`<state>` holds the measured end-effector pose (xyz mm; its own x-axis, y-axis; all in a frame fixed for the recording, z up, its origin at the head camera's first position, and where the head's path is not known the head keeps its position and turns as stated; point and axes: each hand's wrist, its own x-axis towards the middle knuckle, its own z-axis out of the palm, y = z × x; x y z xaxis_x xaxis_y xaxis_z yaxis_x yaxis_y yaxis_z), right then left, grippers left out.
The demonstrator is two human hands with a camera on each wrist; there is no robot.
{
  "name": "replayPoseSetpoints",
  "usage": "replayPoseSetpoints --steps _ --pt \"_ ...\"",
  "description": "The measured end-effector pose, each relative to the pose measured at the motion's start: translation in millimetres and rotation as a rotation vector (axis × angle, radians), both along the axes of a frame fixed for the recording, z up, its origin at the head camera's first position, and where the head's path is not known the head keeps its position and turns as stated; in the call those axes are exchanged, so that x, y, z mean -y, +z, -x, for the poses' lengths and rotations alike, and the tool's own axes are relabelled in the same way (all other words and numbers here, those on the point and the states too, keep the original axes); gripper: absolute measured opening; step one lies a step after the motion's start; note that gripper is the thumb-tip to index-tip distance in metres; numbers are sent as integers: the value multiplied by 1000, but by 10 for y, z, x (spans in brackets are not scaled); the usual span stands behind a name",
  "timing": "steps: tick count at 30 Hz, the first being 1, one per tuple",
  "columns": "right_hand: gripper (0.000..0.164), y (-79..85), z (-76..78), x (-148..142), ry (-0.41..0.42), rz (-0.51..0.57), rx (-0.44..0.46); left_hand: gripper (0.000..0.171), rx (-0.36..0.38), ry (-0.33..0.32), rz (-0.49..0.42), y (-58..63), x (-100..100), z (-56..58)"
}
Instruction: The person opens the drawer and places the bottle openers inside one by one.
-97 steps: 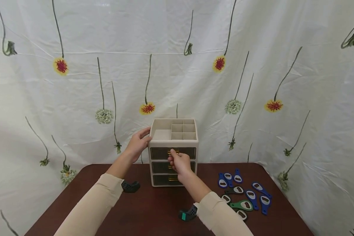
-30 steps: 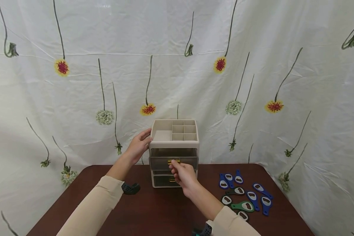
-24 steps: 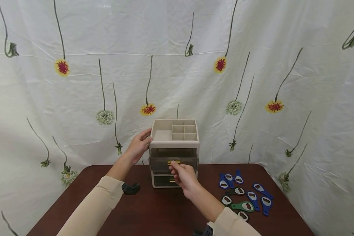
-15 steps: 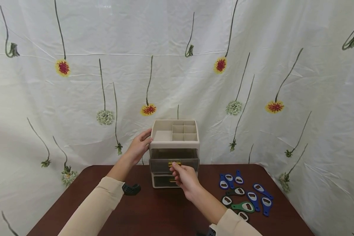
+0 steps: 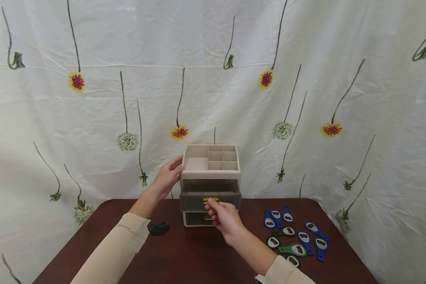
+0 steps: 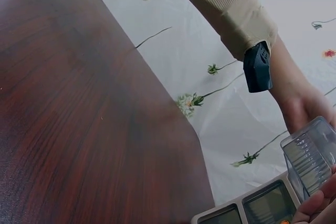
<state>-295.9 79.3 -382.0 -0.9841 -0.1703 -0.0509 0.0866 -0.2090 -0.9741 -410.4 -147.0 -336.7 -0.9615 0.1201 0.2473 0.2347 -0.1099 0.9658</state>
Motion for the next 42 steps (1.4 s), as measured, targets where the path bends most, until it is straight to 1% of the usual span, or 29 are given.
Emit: replayPoseSetpoints --steps 5,8,14,22,27,30,42 --pt "30 6 -17 1 -3 2 4 57 3 5 -7 -2 -3 -15" --pt "30 -2 -24 -8 0 1 4 57 -8 5 -7 -6 -7 -18" --pt "31 -8 -58 -38 29 4 1 57 -20 -10 -17 -21 2 -14" --pt "33 -71 -129 -41 68 -12 17 57 6 -4 -7 -83 18 -29" --pt "33 -49 -139 -34 82 -11 5 57 -15 -9 -21 -43 -2 -12" --pt "32 -35 -161 -31 87 -7 8 56 -15 -6 -21 -27 -15 -10" --pt "31 -5 -250 -56 103 7 14 56 -26 -10 -44 -43 -10 13"
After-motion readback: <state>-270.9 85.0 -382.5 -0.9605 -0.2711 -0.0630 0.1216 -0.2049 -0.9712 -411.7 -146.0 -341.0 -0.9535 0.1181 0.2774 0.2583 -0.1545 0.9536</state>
